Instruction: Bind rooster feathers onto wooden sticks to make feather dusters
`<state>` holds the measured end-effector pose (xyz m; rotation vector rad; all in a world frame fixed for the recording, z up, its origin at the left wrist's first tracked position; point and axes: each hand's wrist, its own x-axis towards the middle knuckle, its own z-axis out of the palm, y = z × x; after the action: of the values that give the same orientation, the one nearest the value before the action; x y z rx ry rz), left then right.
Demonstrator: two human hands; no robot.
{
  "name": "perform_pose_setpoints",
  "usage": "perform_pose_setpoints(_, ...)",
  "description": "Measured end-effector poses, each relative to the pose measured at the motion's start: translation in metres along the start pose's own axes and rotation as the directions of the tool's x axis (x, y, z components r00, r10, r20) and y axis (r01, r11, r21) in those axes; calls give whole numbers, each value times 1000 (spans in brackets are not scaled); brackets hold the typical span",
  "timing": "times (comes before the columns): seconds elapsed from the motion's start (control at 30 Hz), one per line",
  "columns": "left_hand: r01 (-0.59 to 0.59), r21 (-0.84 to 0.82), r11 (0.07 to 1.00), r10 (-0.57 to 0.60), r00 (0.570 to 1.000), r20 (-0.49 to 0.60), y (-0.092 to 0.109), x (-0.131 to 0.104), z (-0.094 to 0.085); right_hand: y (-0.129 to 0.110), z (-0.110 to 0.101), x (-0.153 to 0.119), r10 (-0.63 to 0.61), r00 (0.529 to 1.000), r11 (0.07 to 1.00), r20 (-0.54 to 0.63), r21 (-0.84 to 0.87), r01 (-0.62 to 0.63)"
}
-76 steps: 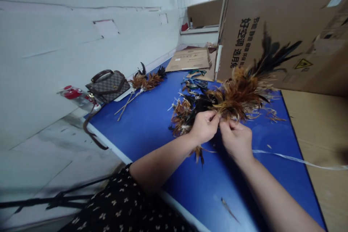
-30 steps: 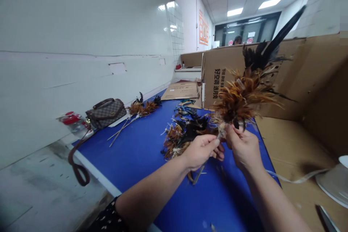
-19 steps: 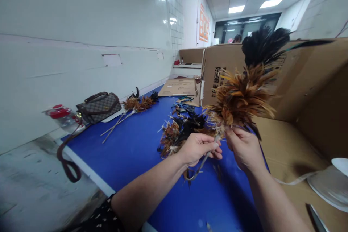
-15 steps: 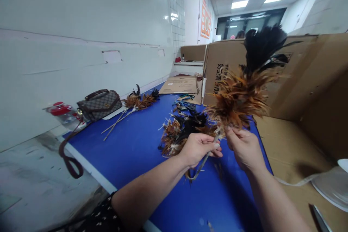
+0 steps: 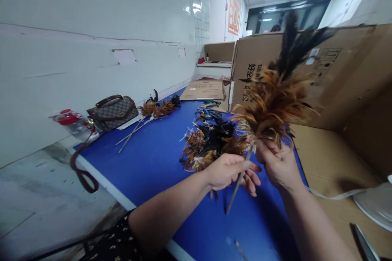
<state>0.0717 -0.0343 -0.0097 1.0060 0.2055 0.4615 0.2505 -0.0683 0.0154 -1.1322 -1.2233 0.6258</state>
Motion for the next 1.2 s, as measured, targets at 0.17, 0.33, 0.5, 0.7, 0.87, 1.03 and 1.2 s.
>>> perform_pose_setpoints(0.17, 34, -26, 999, -34, 999, 19, 3, -6, -6, 1, -2, 0, 98, 993, 986, 73, 125, -106)
perform_pose_setpoints(0.33, 11, 39, 999, -3, 981, -195, 1, -2, -3, 3, 1, 1, 89, 993, 985, 72, 142, -98)
perform_pose_setpoints(0.5, -80, 17, 997, 81, 935, -346, -7, 5, 7, -3, 12, -1, 108, 991, 963, 78, 238, -124)
perform_pose_setpoints(0.7, -160, 194, 968, 238, 831, -502, -19, 10, 12, 0, 16, -4, 97, 995, 994, -28, 61, -95)
perform_pose_setpoints(0.87, -66, 161, 985, 109, 955, -274, -10, 1, 11, 3, 7, -2, 82, 996, 997, -46, 8, -81)
perform_pose_setpoints(1.03, -7, 96, 995, 27, 977, -209, -5, -3, 6, 0, 1, 0, 71, 997, 997, 6, 36, -71)
perform_pose_setpoints(1.2, -19, 77, 997, 45, 938, -343, -9, 2, 0, 1, -5, 2, 66, 996, 997, 60, 25, -68)
